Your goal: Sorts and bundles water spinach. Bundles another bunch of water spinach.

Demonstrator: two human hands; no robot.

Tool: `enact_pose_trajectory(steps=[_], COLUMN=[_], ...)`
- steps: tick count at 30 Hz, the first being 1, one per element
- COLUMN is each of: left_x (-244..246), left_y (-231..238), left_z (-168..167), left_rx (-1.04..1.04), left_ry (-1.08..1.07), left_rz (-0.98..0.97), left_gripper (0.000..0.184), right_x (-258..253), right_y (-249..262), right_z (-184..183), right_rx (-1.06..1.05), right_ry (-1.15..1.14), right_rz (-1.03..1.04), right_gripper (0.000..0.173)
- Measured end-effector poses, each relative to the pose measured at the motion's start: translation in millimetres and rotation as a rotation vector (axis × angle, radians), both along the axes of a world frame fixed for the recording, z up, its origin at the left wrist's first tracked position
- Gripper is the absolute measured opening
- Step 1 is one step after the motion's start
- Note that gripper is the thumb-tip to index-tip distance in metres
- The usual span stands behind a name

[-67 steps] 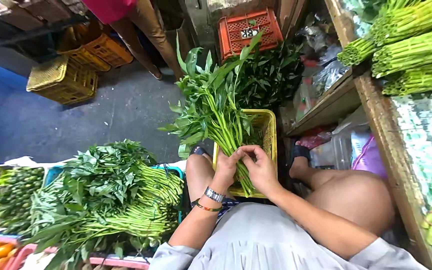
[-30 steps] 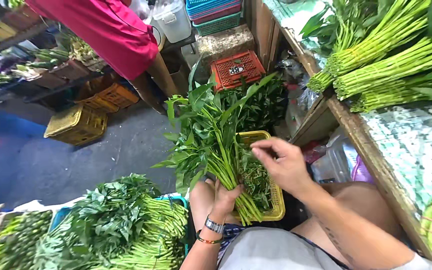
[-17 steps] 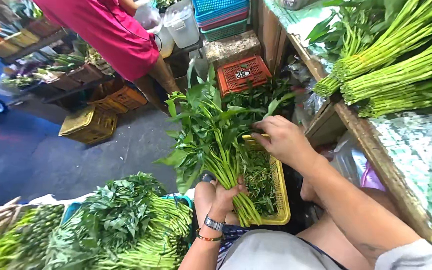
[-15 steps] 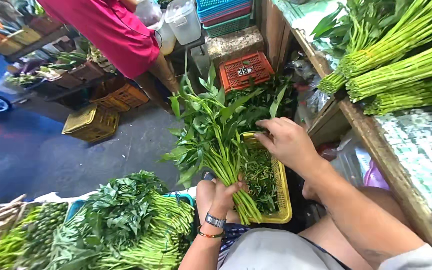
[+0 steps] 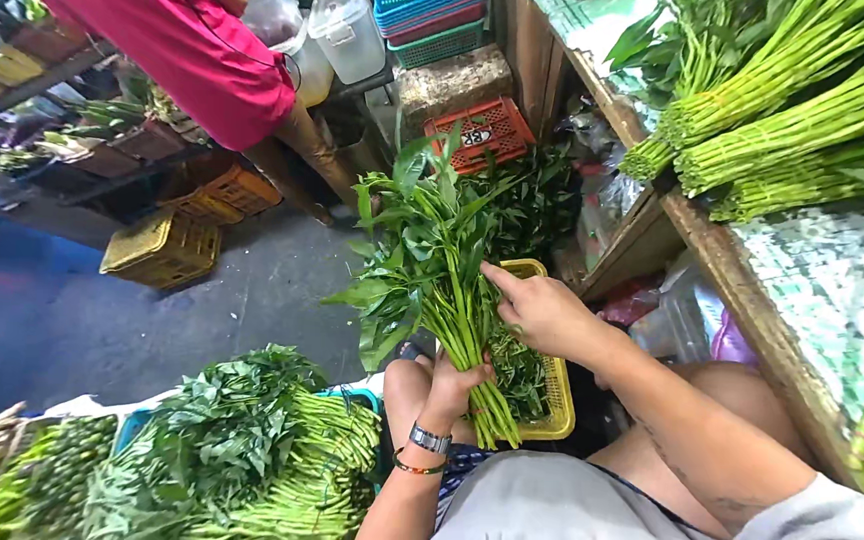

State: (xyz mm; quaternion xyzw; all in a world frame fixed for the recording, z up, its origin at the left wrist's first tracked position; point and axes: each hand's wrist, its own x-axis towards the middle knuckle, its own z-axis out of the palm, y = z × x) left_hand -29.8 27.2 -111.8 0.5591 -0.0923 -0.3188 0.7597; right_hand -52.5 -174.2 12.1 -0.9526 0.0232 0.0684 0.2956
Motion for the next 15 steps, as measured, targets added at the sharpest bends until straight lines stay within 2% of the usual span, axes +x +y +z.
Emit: enact_pose_trajectory(steps=[2,4,8,10,13,15], left_x=[-1,1,8,8,3,-2], left_y=[0,0,1,1,-2,-6], left_z=[-2,-2,8,13,19,25], left_rx=[-0.058,-0.112,-0.084,-0.029,0.02,0.077], left_ry=[0.005,0.001,0.005,-0.02,-0.1,-0.139], left_rz=[-0.011,-0.013,-0.013,0.001,0.052,0.098], left_gripper=[0.042,0.042,0.048,0.052,0.063,0.069], right_x=[0,-5,-25,-33,-46,-58], right_y=[-3,-7,-26,-31,-22,-11], right_z=[6,5,2,8,19,29], right_rx=[0.076,0.107,0.238,0.101,-0.152,-0.159], right_ry=[0.156,0.176,0.042,0.172,0.346,0.142], right_rz=[0.064,0.094,-0.15,-0.125,0.018,0.091], right_gripper=[0.069,0.071,0.042,0.034,0.034,0.031])
